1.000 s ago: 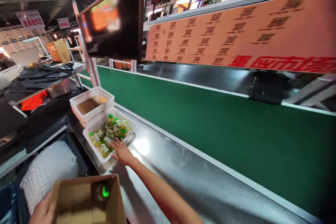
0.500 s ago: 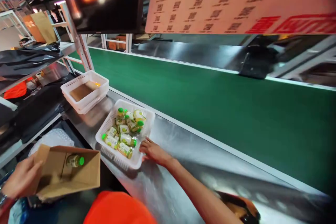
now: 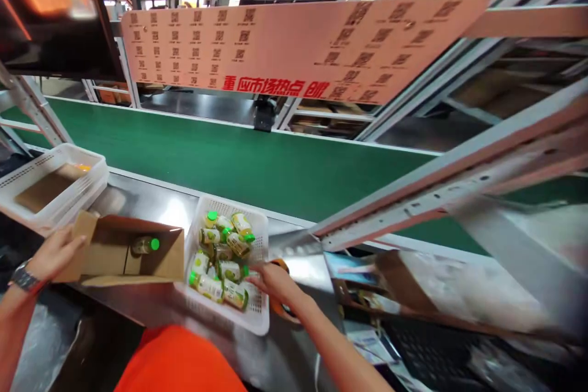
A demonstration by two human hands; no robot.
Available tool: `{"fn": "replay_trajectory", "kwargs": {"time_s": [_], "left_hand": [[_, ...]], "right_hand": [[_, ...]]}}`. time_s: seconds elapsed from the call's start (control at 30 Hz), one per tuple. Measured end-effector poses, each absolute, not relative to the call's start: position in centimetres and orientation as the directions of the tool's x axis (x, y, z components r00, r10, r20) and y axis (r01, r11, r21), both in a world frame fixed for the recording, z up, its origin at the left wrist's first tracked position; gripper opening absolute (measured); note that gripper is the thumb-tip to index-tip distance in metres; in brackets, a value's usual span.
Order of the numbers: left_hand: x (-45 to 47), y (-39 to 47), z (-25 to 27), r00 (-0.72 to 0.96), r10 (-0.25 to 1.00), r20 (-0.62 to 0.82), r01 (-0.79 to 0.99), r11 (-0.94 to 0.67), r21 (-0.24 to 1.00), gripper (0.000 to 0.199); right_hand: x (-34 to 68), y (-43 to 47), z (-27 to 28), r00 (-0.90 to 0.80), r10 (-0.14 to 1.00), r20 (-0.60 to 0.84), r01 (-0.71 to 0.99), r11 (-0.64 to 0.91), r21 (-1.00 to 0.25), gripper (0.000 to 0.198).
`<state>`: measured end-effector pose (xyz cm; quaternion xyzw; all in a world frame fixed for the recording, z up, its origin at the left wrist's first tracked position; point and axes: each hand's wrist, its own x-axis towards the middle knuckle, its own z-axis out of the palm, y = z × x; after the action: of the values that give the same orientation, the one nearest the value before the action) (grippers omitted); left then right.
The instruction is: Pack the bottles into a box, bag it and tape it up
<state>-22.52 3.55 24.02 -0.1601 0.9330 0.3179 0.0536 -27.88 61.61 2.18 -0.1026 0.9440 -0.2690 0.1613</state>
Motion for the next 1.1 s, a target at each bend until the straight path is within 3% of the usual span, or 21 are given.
{"fn": "replay_trajectory", "kwargs": {"time_s": [0.13, 0.27, 0.37, 0.6, 0.7, 0.77, 0.83, 0.93, 1.03, 1.1], "left_hand": [[-28.2, 7.3, 21.6, -0.961, -0.179, -0.212, -0.268, 0.793, 0.546, 0.052], [-30.1, 9.5, 19.5, -0.993, -0.003, -0.121, -0.073, 0.815, 0.575, 0.063], [-28.9, 10.7, 17.6, -0.994, 0.092, -0.061, 0.042, 0.824, 0.565, 0.069], [-25.8, 12.2, 13.2, -0.987, 0.074, 0.145, 0.136, 0.864, 0.484, 0.068], [-26.1, 12.2, 12.7, -0.978, 0.097, 0.186, 0.172, 0.878, 0.446, 0.066], [-26.5, 12.3, 12.7, -0.973, 0.101, 0.207, 0.182, 0.888, 0.422, 0.065], [-27.0, 12.3, 12.7, -0.973, 0.109, 0.205, 0.186, 0.895, 0.406, 0.066], [-27.3, 12.4, 13.0, -0.977, 0.120, 0.177, 0.183, 0.900, 0.396, 0.068], [-27.2, 12.7, 13.6, -0.985, 0.111, 0.131, 0.152, 0.917, 0.368, 0.074], [-27.0, 13.2, 14.0, -0.993, 0.085, 0.078, 0.106, 0.940, 0.326, 0.078]], "right_hand": [[-29.6, 59.1, 0.8, -0.989, -0.081, -0.122, -0.040, 0.951, -0.308, 0.052], [-32.1, 55.8, -0.4, -0.981, 0.070, -0.181, 0.107, 0.972, -0.207, 0.049], [-33.1, 54.6, -1.1, -0.966, 0.149, -0.211, 0.191, 0.962, -0.196, 0.048], [-32.6, 56.3, 0.3, -0.928, 0.179, -0.326, 0.292, 0.893, -0.341, 0.068], [-31.3, 56.6, 2.4, -0.953, 0.126, -0.275, 0.272, 0.753, -0.599, 0.067], [-30.0, 55.3, 3.9, -0.978, 0.074, -0.196, 0.205, 0.534, -0.820, 0.067], [-28.6, 52.5, 5.1, -0.996, 0.022, -0.083, 0.086, 0.323, -0.942, 0.063], [-26.9, 47.2, 5.6, -0.991, -0.129, 0.039, -0.068, 0.230, -0.971, 0.047], [-26.4, 43.4, 4.8, -0.910, -0.407, 0.078, -0.221, 0.318, -0.922, 0.039], [-27.1, 43.1, 3.8, -0.847, -0.513, 0.138, -0.367, 0.378, -0.850, 0.034]]}}
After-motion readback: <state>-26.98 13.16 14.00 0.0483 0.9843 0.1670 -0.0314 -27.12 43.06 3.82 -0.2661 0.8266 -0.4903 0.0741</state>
